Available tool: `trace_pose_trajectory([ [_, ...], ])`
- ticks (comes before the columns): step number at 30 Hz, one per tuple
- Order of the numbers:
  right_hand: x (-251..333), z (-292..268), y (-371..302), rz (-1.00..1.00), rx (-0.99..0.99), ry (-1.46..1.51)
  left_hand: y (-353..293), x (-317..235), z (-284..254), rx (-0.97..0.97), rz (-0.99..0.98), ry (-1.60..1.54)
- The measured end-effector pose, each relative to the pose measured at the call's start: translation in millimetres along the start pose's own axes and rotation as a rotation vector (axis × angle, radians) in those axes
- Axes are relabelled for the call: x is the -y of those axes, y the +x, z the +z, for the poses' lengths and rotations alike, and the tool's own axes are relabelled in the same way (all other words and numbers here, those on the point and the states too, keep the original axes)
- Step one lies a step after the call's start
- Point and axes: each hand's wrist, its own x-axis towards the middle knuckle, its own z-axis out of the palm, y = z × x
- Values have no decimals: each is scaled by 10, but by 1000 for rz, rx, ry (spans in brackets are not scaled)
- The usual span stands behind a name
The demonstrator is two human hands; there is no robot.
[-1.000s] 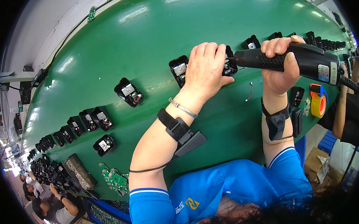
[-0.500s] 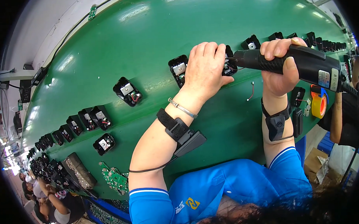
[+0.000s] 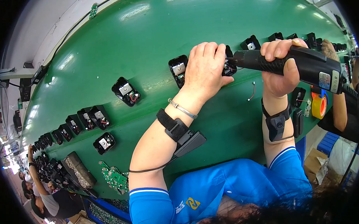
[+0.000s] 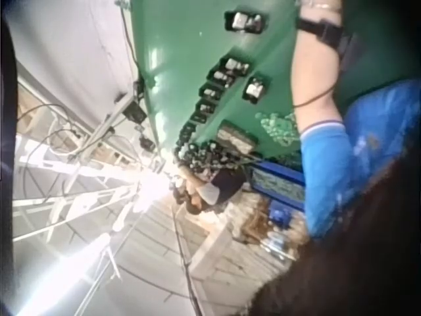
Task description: Assembling electronic components into plastic housings using an electric screwdriver on a production line.
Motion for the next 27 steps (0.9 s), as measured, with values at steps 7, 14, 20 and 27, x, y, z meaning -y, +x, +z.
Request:
trace_pose_trajectory([
  [7, -19, 6, -10, -4, 25, 5, -12, 12, 14, -12, 5, 13],
  [14, -109, 26, -41, 0, 75, -10, -35, 68, 28, 24, -2, 15],
  [20, -149, 14, -68, 1, 128, -35, -17, 87, 36, -1, 25, 95],
  [27, -38, 77, -34, 36, 36, 15, -44, 76, 16, 17, -1, 106],
])
